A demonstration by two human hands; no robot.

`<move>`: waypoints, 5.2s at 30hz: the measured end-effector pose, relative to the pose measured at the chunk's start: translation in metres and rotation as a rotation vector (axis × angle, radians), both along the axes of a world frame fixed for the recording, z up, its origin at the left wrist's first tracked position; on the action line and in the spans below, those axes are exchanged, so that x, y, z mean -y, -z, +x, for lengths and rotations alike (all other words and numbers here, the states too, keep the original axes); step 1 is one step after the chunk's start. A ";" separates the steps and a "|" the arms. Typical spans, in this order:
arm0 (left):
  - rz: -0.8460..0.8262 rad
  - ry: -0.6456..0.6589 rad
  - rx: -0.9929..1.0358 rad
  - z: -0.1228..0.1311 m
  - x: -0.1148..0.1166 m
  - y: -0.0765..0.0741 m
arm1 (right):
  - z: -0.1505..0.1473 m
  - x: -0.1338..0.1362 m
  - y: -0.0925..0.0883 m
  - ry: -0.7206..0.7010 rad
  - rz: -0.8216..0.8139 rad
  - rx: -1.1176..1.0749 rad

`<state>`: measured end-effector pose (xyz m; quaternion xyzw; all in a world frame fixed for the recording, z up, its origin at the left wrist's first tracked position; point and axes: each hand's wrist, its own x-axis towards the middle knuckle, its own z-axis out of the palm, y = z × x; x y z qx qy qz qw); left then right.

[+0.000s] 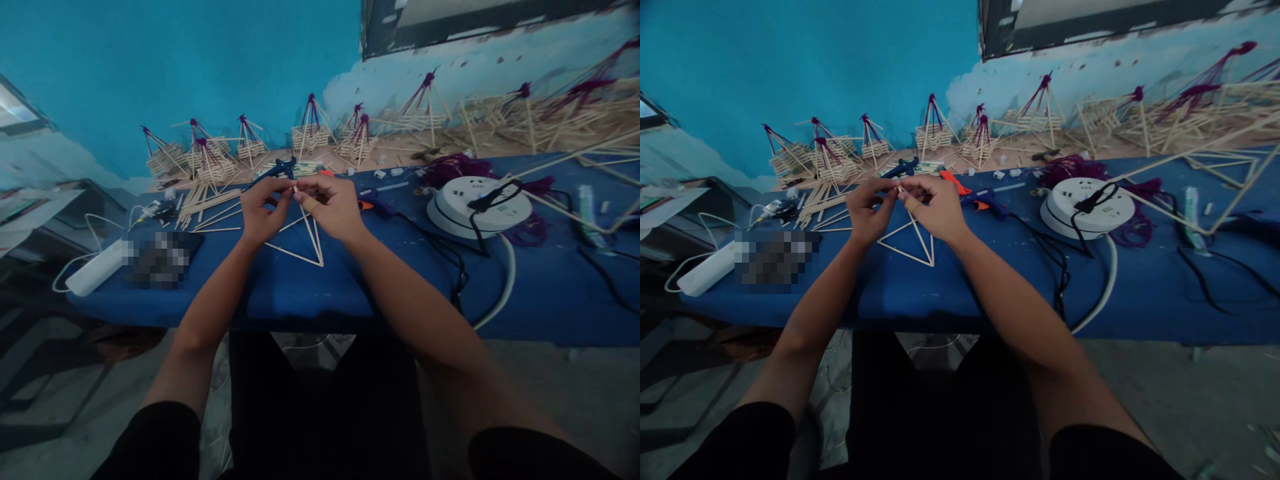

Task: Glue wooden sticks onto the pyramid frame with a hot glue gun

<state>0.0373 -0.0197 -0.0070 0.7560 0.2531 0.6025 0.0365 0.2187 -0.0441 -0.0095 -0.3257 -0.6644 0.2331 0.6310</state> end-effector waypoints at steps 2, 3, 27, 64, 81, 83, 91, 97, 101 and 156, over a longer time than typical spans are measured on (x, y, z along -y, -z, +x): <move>0.054 0.015 0.007 0.000 0.000 -0.001 | 0.000 0.000 0.000 -0.004 0.000 -0.001; 0.085 0.021 0.012 0.001 0.000 -0.001 | 0.000 0.000 0.000 -0.008 0.003 -0.004; -0.171 0.128 0.111 0.005 -0.006 0.008 | -0.004 0.002 0.000 -0.009 0.038 -0.031; 0.076 0.106 0.166 0.010 0.005 -0.002 | -0.009 0.001 -0.003 -0.088 0.007 -0.208; -0.012 0.095 0.187 0.010 0.004 0.000 | -0.009 0.004 -0.004 -0.120 -0.033 -0.211; -0.001 0.090 0.176 0.010 0.004 -0.001 | -0.008 0.004 -0.004 -0.123 -0.045 -0.205; -0.039 0.125 0.194 0.008 0.003 -0.002 | -0.008 0.004 -0.007 -0.148 -0.060 -0.252; -0.163 0.250 0.275 0.007 -0.007 0.007 | -0.009 0.005 -0.010 -0.167 -0.084 -0.283; -0.194 0.330 0.318 0.007 -0.012 0.010 | -0.008 0.005 -0.010 -0.179 -0.073 -0.293; -0.752 -0.773 -0.732 -0.117 -0.071 -0.007 | 0.004 0.005 -0.013 -0.090 -0.053 -0.069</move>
